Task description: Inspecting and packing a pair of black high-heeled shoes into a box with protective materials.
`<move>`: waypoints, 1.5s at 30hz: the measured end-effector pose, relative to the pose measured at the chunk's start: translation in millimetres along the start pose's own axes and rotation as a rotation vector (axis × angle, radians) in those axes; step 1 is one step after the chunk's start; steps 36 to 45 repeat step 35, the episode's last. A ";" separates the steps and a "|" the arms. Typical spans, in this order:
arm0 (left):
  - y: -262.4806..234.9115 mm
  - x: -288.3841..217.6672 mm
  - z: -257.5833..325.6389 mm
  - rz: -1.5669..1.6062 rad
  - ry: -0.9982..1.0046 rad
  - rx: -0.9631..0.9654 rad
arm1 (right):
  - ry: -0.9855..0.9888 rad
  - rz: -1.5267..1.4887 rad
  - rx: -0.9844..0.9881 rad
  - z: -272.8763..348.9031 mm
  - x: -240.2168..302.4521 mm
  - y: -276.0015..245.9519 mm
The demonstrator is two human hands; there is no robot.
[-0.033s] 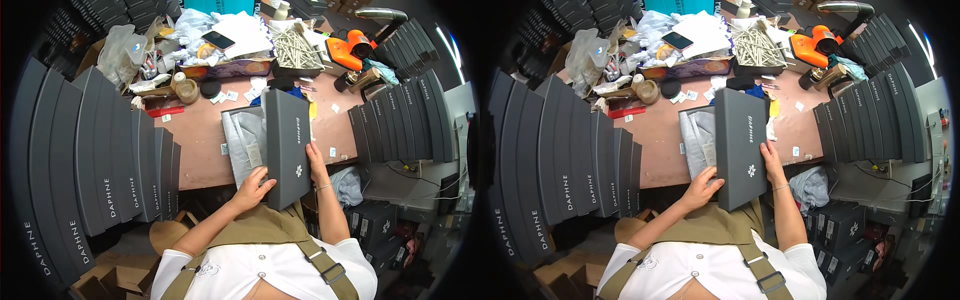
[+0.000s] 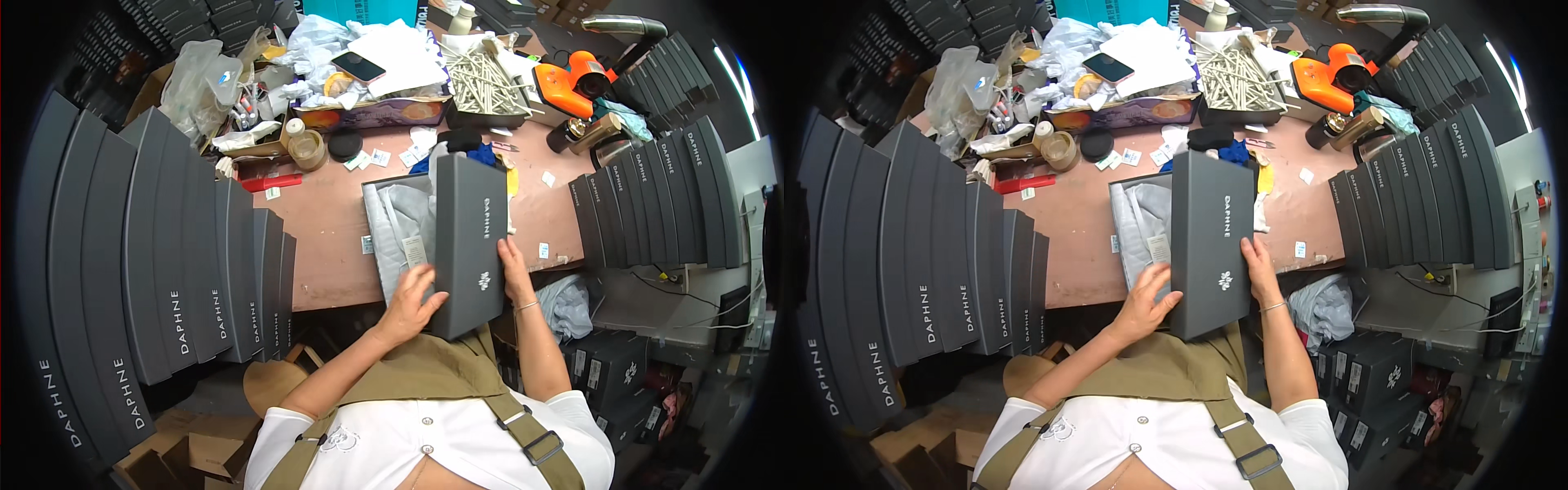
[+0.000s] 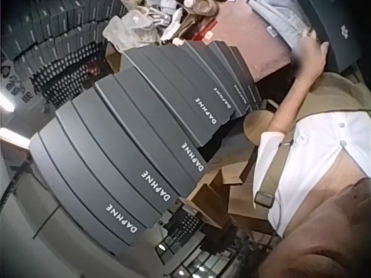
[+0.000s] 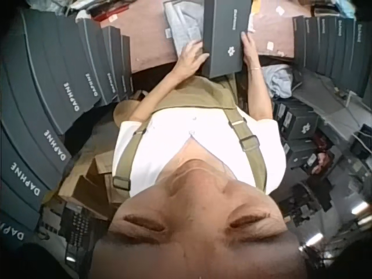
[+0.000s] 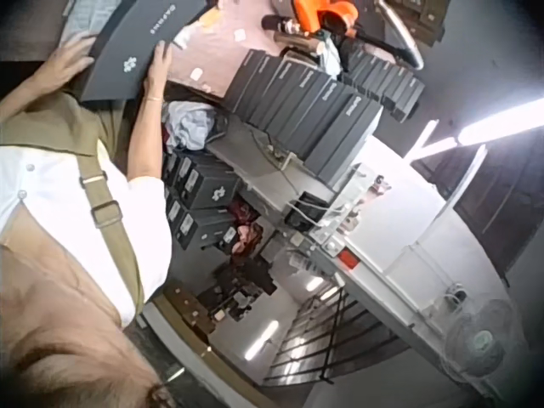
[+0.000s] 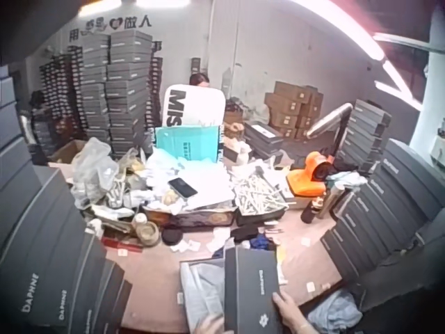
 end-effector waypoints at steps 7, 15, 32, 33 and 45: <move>-46.1 52.0 24.9 0.171 -0.321 -0.286 | -0.075 0.267 0.100 -46.2 -28.3 62.5; -87.2 57.8 -14.4 1.374 -0.324 -0.265 | 0.264 -0.304 0.344 -1.0 -14.7 108.3; -51.8 117.8 1.6 0.070 -0.485 -0.274 | -0.017 0.160 0.040 -64.3 -49.1 35.6; -41.7 133.5 8.9 0.362 -0.595 -0.339 | -0.079 0.221 0.084 -70.9 -55.1 53.6; -33.9 126.9 9.2 0.488 -0.762 -0.296 | -0.081 0.502 0.191 -72.5 -45.4 70.3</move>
Point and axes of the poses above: each hand's wrist, its own z-axis away from the middle knuckle, its own y-axis out of the palm, x = y × z, the point moved 3 cm from there along -z, towards the middle knuckle, and after that the axes turned 2 degrees about -z, right-handed, at the moved point
